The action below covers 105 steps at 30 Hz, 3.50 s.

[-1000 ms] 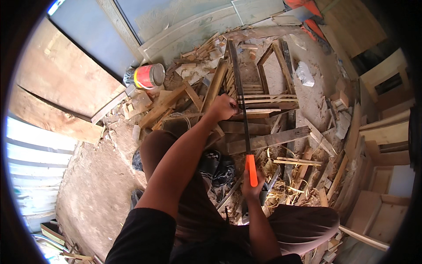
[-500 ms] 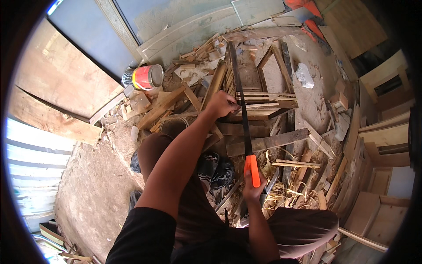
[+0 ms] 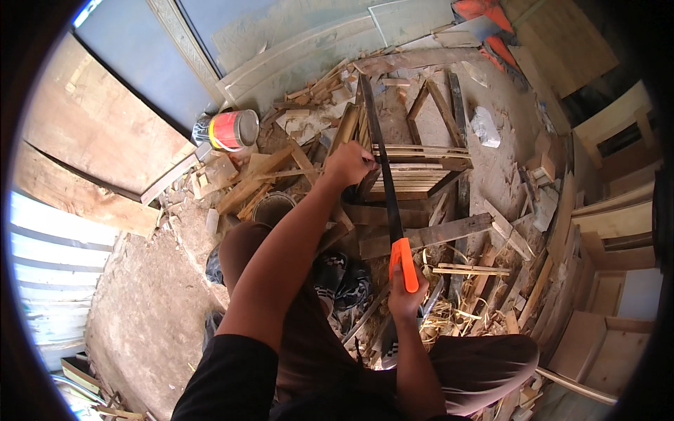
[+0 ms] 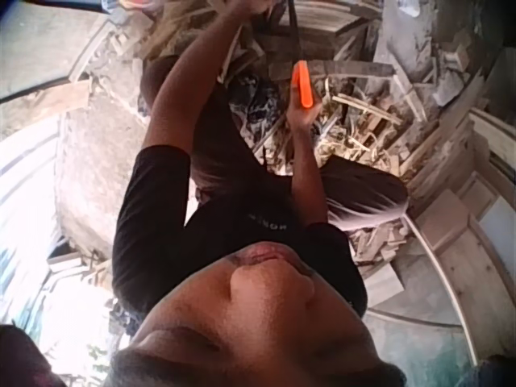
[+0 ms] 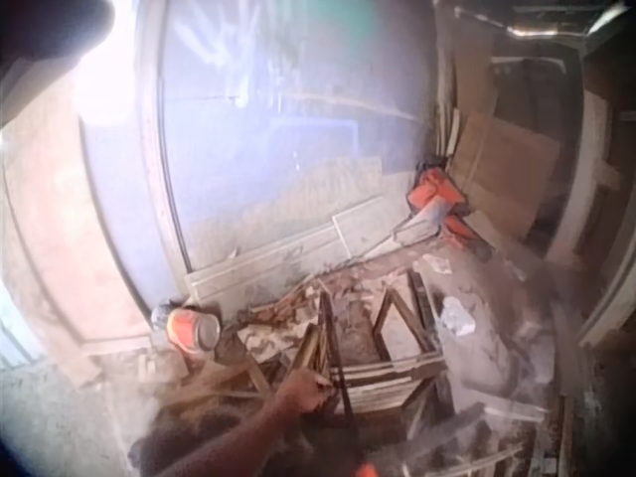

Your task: The person sits on the floor and uses a hand saw to cut thin wooden strips. They hold the wood with one hand and saw with the other, then use a hammer to tap the cut pieces into a wooden frame structure.

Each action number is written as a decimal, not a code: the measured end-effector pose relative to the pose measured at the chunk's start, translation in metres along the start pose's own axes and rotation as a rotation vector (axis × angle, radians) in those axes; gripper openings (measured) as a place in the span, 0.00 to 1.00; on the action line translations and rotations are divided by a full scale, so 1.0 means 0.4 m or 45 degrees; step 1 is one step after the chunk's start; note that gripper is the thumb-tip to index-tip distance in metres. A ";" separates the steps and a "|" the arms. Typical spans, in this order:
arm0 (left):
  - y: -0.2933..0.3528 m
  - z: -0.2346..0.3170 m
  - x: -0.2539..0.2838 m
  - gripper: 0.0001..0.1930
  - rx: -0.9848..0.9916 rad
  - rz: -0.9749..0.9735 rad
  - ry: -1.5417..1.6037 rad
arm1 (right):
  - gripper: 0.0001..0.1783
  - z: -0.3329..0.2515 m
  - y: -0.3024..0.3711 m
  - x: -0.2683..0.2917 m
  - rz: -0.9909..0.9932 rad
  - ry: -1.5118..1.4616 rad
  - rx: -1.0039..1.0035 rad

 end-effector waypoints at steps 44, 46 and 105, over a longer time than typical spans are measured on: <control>0.020 0.007 0.014 0.06 -0.054 0.070 0.179 | 0.09 -0.114 0.007 -0.043 0.105 0.078 -0.033; 0.019 -0.002 0.016 0.06 -0.054 0.079 0.163 | 0.09 -0.140 -0.047 -0.068 0.074 0.015 -0.107; -0.098 -0.114 -0.155 0.10 1.109 0.553 1.232 | 0.17 -0.328 -0.534 0.563 0.548 -0.611 0.011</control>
Point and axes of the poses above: each hand's wrist, its own y-axis away from the middle knuckle, its own x-axis out of the back of the hand, z = x × y, the point moved 9 cm from there along -y, towards the middle knuckle, and after that the axes turned 2 degrees about y, right-handed, at the moved point
